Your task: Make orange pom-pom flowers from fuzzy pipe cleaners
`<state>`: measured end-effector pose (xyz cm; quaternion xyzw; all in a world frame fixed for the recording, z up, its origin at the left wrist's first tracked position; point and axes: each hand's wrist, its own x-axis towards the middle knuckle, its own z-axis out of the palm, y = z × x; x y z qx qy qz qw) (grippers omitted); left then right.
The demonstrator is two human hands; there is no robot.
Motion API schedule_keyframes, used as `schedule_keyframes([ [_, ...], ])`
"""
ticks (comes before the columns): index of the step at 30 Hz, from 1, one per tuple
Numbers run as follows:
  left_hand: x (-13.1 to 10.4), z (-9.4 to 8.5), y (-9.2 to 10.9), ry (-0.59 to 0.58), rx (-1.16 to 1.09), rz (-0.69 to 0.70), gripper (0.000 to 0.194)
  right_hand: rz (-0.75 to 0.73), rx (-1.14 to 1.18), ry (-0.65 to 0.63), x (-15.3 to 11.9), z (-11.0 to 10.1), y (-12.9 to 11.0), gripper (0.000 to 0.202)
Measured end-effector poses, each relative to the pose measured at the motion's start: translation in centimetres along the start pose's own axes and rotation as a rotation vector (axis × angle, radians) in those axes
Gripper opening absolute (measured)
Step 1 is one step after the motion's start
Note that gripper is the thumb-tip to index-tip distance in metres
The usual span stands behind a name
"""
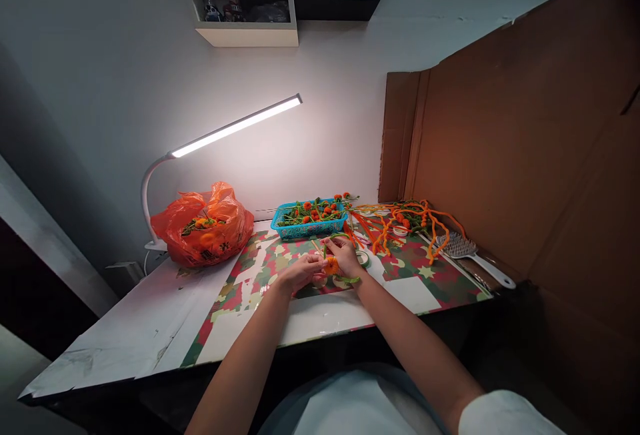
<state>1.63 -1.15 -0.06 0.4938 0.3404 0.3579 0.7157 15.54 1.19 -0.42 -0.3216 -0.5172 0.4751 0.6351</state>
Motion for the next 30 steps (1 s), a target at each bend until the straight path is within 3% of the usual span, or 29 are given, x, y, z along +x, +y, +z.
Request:
schedule_keyframes([
  [9, 0.1, 0.6, 0.0, 0.06, -0.039, -0.005, 0.026, -0.007, -0.016, 0.03, 0.5, -0.1, 0.5, 0.036],
  [18, 0.3, 0.7, 0.1, 0.135, 0.015, 0.058, 0.028, 0.095, 0.132, 0.007, 0.5, 0.1, 0.5, 0.038],
  [30, 0.2, 1.4, 0.2, 0.108, 0.19, 0.028, 0.042, 0.051, 0.074, 0.123, 0.8, -0.3, 0.3, 0.041],
])
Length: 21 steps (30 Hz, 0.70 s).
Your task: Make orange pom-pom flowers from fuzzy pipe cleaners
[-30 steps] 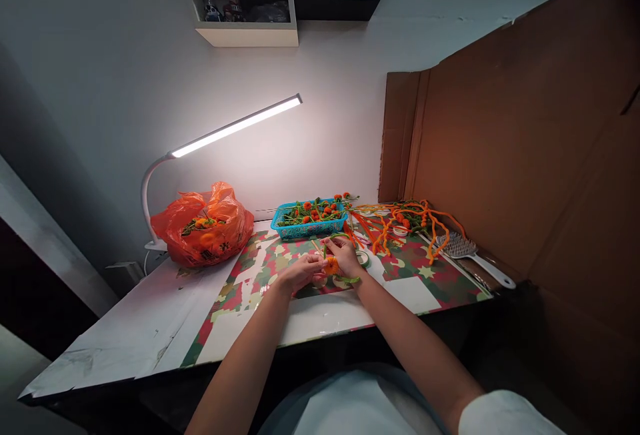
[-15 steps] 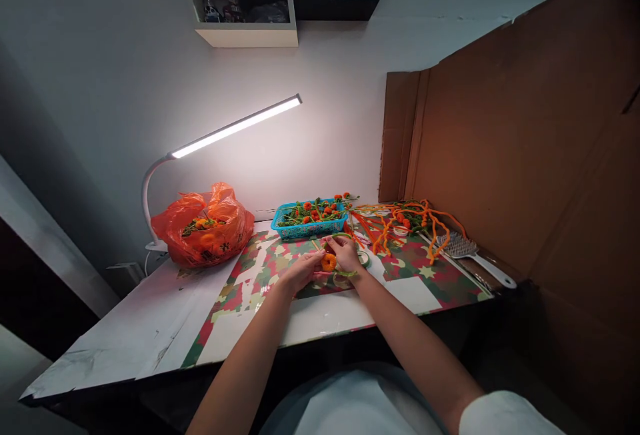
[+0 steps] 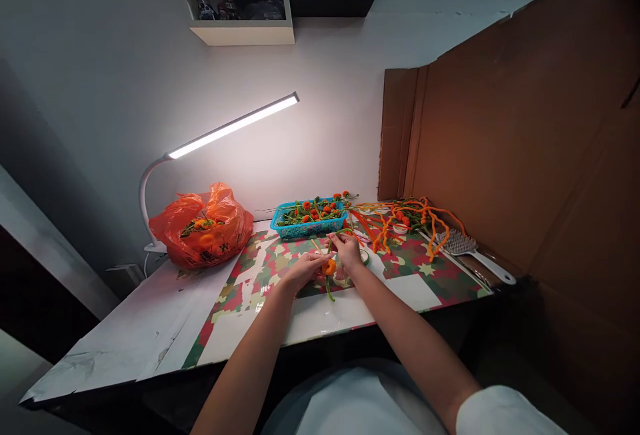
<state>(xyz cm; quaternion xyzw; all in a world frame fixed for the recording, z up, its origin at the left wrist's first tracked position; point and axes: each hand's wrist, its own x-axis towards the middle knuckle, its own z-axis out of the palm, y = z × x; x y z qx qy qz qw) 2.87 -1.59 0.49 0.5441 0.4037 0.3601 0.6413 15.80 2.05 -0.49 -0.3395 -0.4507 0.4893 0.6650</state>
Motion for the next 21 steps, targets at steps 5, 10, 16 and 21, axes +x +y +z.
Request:
schedule_keyframes([
  [5, -0.15, 0.23, 0.17, 0.017, 0.062, -0.021, 0.047, -0.067, -0.089, 0.051, 0.06, -0.19, 0.04, 0.042],
  [10, -0.45, 0.5, 0.58, 0.006, 0.09, -0.006, 0.048, -0.104, -0.126, 0.107, 0.25, -0.44, 0.29, 0.041],
  [16, -0.4, 0.44, 0.48, 0.01, 0.096, -0.032, 0.046, -0.145, -0.152, 0.16, 0.21, -0.5, 0.28, 0.042],
  [21, -0.2, 0.31, 0.28, -0.022, 0.104, -0.051, 0.044, -0.12, -0.106, 0.187, 0.28, -0.55, 0.5, 0.043],
])
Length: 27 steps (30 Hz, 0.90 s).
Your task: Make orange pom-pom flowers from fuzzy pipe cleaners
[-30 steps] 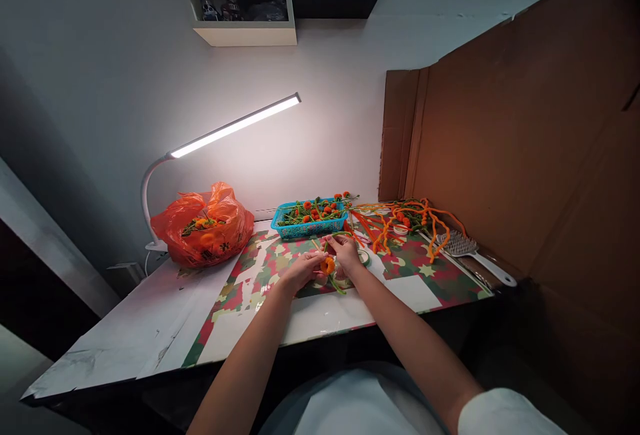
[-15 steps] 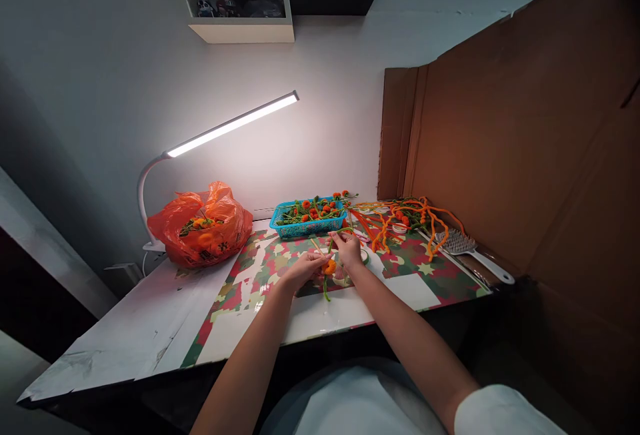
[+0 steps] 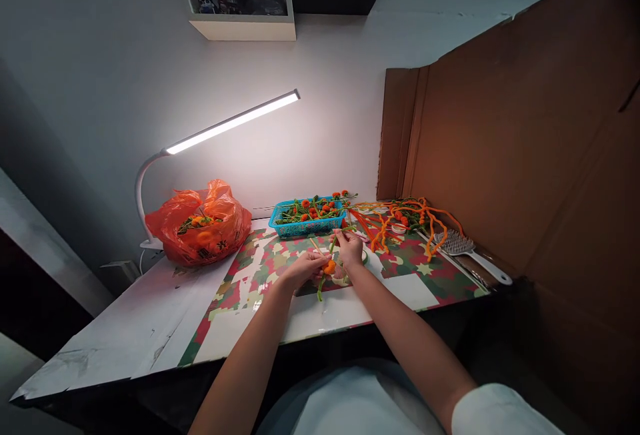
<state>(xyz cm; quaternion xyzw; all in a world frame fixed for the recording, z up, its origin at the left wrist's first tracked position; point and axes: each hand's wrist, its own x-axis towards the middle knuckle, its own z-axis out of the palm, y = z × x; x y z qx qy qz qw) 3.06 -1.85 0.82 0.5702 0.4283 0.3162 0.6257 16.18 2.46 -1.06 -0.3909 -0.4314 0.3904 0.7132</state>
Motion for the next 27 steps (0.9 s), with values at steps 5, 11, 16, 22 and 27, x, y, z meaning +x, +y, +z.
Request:
schedule_keyframes([
  [5, 0.1, 0.0, -0.1, 0.133, -0.061, 0.046, 0.044, 0.129, 0.202, -0.033, 0.3, 0.0, -0.2, 0.042],
  [11, 0.5, -0.7, -0.3, 0.457, -0.156, 0.239, 0.048, 0.254, 0.132, -0.26, -0.7, 0.3, -0.8, 0.034],
  [16, 0.6, -1.3, -0.4, 0.515, -0.238, 0.303, 0.051, 0.265, 0.042, -0.409, -1.6, 0.2, -1.3, 0.029],
  [22, 0.5, -1.5, -0.1, 0.477, -0.339, 0.231, 0.043, 0.306, 0.09, -0.408, -1.3, 0.1, -1.5, 0.033],
  [27, 0.4, -1.4, 0.2, 0.41, -0.454, 0.229, 0.032, 0.284, 0.117, -0.344, -0.9, 0.1, -1.2, 0.036],
])
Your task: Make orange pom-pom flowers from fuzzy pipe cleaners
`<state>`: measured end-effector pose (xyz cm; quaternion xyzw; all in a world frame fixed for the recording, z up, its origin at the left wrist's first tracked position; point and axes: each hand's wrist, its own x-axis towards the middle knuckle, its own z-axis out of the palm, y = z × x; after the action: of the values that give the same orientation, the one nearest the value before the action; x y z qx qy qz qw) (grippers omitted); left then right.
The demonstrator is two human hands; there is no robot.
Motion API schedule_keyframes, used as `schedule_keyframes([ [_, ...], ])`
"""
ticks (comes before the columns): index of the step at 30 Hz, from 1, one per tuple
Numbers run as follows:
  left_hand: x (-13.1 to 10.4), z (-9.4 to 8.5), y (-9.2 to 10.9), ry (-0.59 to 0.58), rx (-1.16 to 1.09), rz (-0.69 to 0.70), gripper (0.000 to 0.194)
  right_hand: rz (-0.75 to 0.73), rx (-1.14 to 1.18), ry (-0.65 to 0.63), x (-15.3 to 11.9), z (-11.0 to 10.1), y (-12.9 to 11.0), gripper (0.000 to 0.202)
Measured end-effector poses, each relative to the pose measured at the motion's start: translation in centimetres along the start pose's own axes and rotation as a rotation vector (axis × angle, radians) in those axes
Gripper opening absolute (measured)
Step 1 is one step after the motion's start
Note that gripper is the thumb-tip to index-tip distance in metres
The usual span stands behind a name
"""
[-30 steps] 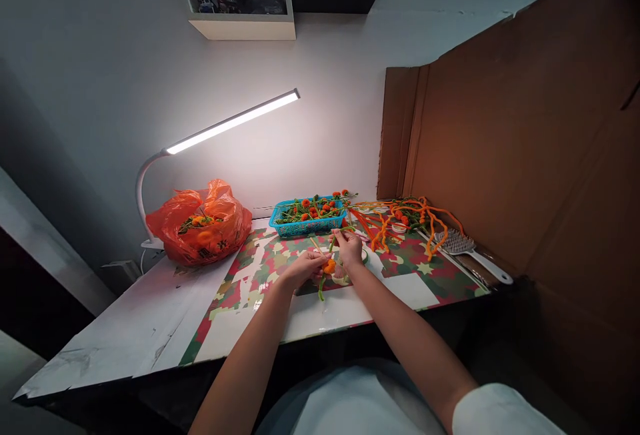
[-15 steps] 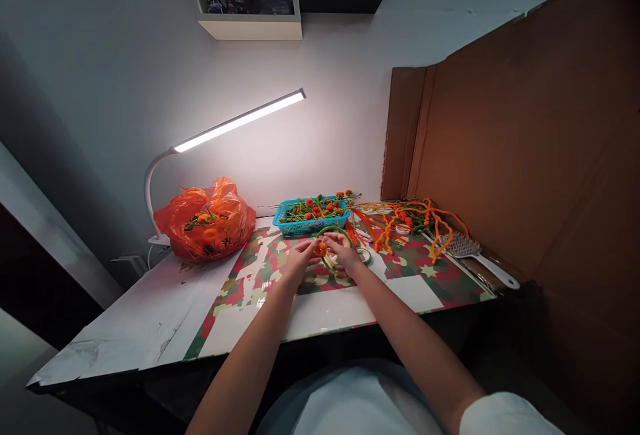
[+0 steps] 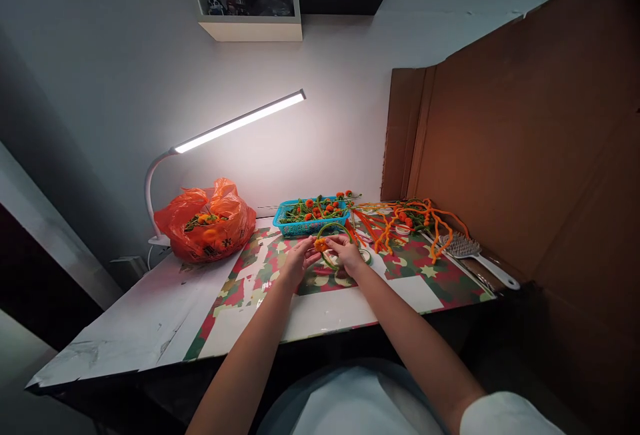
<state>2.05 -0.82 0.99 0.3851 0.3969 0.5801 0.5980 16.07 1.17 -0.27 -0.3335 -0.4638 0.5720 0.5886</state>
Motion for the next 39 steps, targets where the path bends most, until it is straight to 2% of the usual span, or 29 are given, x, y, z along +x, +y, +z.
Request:
schedule_keyframes([
  [5, 0.0, -0.4, -0.4, -0.032, 0.045, 0.044, 0.031, 0.027, 0.078, 0.054, 0.2, -0.2, 0.1, 0.035],
  [12, -0.1, -0.4, -0.4, -0.038, 0.154, 0.045, 0.039, 0.02, 0.067, -0.023, 0.2, -0.2, 0.3, 0.039],
  [18, -0.3, -0.3, -0.2, -0.051, 0.385, 0.197, 0.042, -0.056, -0.036, -0.036, 0.1, -0.3, 0.1, 0.037],
  [24, -0.4, -0.5, -0.4, -0.103, 0.582, 0.347, 0.04, -0.039, -0.093, -0.049, 0.2, -0.4, 0.3, 0.035],
  [28, -0.1, -0.6, -0.9, -0.12, 0.702, 0.369, 0.039, -0.068, -0.162, -0.049, 0.4, -0.5, 0.7, 0.028],
  [32, 0.1, -0.7, -1.2, -0.094, 0.805, 0.399, 0.038, -0.099, -0.244, 0.009, 0.5, -0.6, 0.8, 0.021],
  [39, 0.1, -1.1, -1.1, -0.116, 0.807, 0.406, 0.033, -0.122, -0.254, 0.019, 0.4, -0.6, 0.6, 0.017],
])
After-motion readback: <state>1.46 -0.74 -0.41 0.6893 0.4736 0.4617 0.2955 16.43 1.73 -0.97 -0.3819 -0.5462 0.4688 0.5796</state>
